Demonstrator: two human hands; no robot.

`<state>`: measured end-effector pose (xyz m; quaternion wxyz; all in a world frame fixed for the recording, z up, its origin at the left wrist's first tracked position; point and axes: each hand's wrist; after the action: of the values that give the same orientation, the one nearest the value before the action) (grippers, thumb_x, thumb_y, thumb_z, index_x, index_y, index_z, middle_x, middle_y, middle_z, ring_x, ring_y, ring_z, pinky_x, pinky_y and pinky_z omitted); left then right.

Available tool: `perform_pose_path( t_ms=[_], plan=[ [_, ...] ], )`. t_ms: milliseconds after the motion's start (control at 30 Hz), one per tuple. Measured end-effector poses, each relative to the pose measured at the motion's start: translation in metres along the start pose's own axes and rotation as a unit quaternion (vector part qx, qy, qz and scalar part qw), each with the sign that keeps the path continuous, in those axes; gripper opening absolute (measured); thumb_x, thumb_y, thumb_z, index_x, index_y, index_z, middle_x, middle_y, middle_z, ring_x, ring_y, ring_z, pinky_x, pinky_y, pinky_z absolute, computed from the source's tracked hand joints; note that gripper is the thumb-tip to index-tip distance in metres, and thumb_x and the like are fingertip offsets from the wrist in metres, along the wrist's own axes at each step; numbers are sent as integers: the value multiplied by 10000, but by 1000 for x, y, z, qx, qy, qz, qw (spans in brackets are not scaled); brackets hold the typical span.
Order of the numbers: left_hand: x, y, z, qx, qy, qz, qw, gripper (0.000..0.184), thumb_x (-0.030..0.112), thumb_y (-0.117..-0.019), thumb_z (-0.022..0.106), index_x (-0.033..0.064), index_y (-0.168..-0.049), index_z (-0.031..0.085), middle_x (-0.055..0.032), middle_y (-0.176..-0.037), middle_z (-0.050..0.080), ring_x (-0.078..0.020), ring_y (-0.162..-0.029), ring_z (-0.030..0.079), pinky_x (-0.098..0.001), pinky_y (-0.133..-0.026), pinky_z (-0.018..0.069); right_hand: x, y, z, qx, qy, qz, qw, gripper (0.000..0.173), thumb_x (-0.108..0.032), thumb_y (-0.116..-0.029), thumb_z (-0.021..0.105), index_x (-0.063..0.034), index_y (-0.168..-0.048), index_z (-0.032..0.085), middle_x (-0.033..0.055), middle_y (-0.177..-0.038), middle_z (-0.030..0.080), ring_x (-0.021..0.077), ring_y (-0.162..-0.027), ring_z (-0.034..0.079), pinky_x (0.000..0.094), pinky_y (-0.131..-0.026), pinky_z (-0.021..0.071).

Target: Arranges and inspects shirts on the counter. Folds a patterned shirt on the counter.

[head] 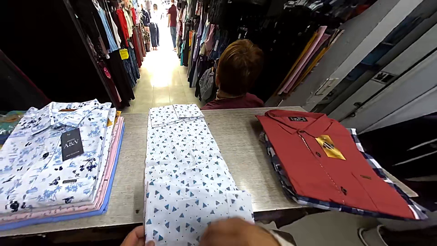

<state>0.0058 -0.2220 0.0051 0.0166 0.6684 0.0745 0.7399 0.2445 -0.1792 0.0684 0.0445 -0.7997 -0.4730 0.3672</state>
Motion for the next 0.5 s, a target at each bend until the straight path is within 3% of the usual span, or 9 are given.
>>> perform_pose_path(
  t_ms=[33,67,133,200,267,367,433,500],
  plan=[
    [0,2,-1,15,-11,7,1000,243,-166,-902,480,-76,-1119,541,48,-854,758,-6,-796,720,-248,-784,601,16,9,-4,35,63,34,997,187,-172,-982,634,-40,-1056,743,118,-997,747,224,-937,732,353,-851,594],
    [-1,2,-2,32,-24,5,999,246,-164,-906,485,-103,-1140,524,27,-850,754,-8,-789,717,-244,-776,596,34,19,-5,63,125,77,987,238,-222,-993,620,-58,-1131,723,126,-1094,734,248,-1030,717,396,-899,586],
    [-6,0,-6,52,-43,-9,998,260,-161,-911,485,-141,-1170,493,2,-827,742,-1,-766,706,-228,-758,583,61,40,-8,101,180,194,959,404,-313,-963,651,-36,-1255,682,202,-1264,674,376,-1158,660,558,-935,546],
    [-8,-3,-6,55,-48,-9,997,272,-165,-898,490,-137,-1169,481,18,-793,738,11,-738,698,-213,-736,577,73,62,-12,123,177,296,930,574,-387,-887,728,5,-1298,649,262,-1322,624,465,-1194,611,651,-957,496],
    [-8,-2,-3,56,-47,0,997,314,-178,-875,500,-142,-1183,454,27,-787,732,15,-740,698,-212,-738,580,73,77,-11,142,162,331,919,558,-388,-844,765,27,-1208,681,257,-1243,659,441,-1133,638,605,-946,513],
    [-6,-2,0,49,-41,36,997,457,-207,-832,514,-189,-1265,369,12,-833,733,6,-782,711,-223,-772,593,70,81,-6,179,125,281,935,290,-250,-873,736,11,-993,699,207,-1092,692,294,-986,683,400,-809,581],
    [-6,-6,-4,36,-44,69,996,507,-211,-812,520,-188,-1291,355,10,-855,741,-4,-793,718,-224,-769,597,67,75,-11,209,74,238,946,223,-208,-929,698,6,-992,701,149,-1047,711,170,-920,689,289,-768,586],
    [-8,-8,-10,29,-57,98,993,541,-211,-812,530,-170,-1321,352,3,-886,754,-13,-792,727,-223,-750,606,62,60,-19,235,39,230,944,200,-209,-953,686,-22,-1025,685,38,-884,710,55,-763,670,231,-693,582]
  ],
)
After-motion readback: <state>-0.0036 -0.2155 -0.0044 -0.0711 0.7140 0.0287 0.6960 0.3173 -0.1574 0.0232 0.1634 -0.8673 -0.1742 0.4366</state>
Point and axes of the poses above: each hand's wrist, its own y-axis away from the middle knuckle, its own z-axis out of the palm, x = y × z
